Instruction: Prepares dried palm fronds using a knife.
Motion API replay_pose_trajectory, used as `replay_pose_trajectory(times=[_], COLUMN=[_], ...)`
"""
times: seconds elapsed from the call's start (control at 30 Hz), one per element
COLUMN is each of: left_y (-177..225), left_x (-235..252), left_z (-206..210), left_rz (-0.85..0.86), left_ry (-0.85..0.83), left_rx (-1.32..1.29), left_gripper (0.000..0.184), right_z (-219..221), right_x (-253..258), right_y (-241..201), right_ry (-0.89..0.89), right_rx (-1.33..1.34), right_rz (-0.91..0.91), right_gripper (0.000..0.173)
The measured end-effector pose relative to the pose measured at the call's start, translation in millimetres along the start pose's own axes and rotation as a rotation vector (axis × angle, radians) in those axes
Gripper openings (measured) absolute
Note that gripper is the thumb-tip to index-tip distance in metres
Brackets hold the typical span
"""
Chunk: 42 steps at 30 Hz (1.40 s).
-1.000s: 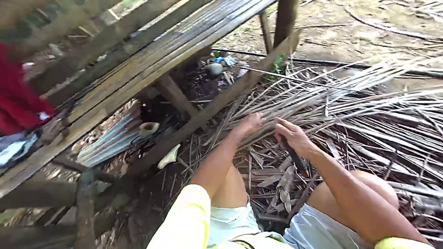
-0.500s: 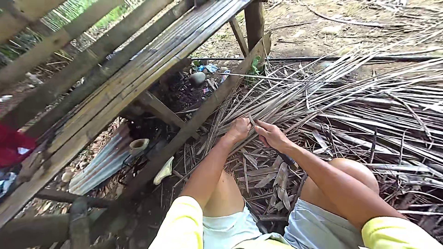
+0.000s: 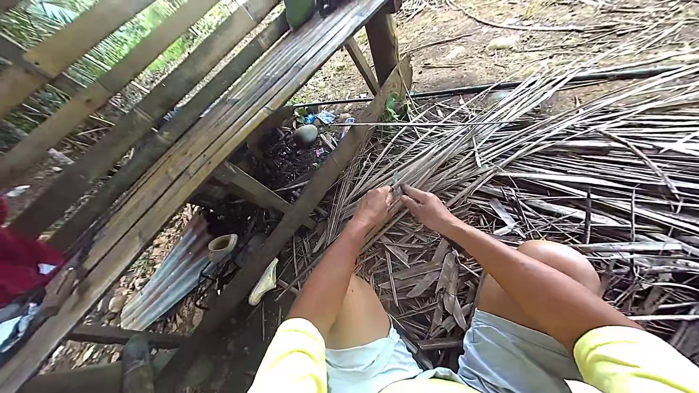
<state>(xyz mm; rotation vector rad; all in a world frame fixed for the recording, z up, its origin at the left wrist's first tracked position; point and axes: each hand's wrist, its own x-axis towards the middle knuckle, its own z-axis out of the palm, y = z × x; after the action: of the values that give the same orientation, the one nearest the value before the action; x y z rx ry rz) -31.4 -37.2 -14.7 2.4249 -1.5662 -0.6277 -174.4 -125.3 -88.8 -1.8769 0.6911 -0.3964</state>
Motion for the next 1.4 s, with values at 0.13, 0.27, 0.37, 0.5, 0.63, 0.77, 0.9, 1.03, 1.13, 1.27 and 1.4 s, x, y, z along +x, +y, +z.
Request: replay_pose_trajectory(times=[0.13, 0.27, 0.37, 0.5, 0.63, 0.77, 0.9, 1.03, 1.13, 1.27, 1.4], left_y=[6, 2, -12, -31, -24, -4, -8, -16, -21, -26, -22], left_x=[0, 0, -4, -5, 1, 0, 4, 0, -8, -16, -8], left_z=[2, 3, -1, -4, -4, -5, -6, -12, -16, -17, -11], left_rz=[0.008, 0.040, 0.052, 0.000, -0.024, -0.083, -0.091, -0.056, -0.029, -0.067, -0.038], left_ry=[-0.045, -0.070, -0.092, -0.109, -0.136, -0.178, -0.245, -0.346, -0.382, -0.286, -0.134], left_rx=[0.047, 0.033, -0.029, -0.149, -0.271, -0.449, -0.688, -0.818, -0.830, -0.675, -0.357], left_gripper=[0.039, 0.037, 0.036, 0.034, 0.034, 0.033, 0.030, 0.030, 0.029, 0.029, 0.031], right_z=[-18, -32, -59, -80, -42, -12, -14, -40, -66, -92, -62], right_x=[5, 25, 42, 34, 5, -17, 2, 14, 22, 21, -3], right_y=[-9, 13, 38, 34, 8, 0, 8, 11, 20, 22, 0], right_ry=[-0.033, 0.100, 0.276, 0.360, 0.085, -0.072, 0.020, 0.151, 0.284, 0.469, 0.193], right_rx=[-0.147, 0.002, 0.137, 0.179, 0.313, 0.371, 0.300, 0.460, 0.592, 0.579, 0.422], right_rz=[0.119, 0.190, 0.256, 0.250, 0.102, 0.072, 0.054, 0.091, 0.140, 0.206, 0.093], right_gripper=[0.052, 0.051, 0.048, 0.047, 0.051, 0.051, 0.048, 0.047, 0.047, 0.047, 0.049])
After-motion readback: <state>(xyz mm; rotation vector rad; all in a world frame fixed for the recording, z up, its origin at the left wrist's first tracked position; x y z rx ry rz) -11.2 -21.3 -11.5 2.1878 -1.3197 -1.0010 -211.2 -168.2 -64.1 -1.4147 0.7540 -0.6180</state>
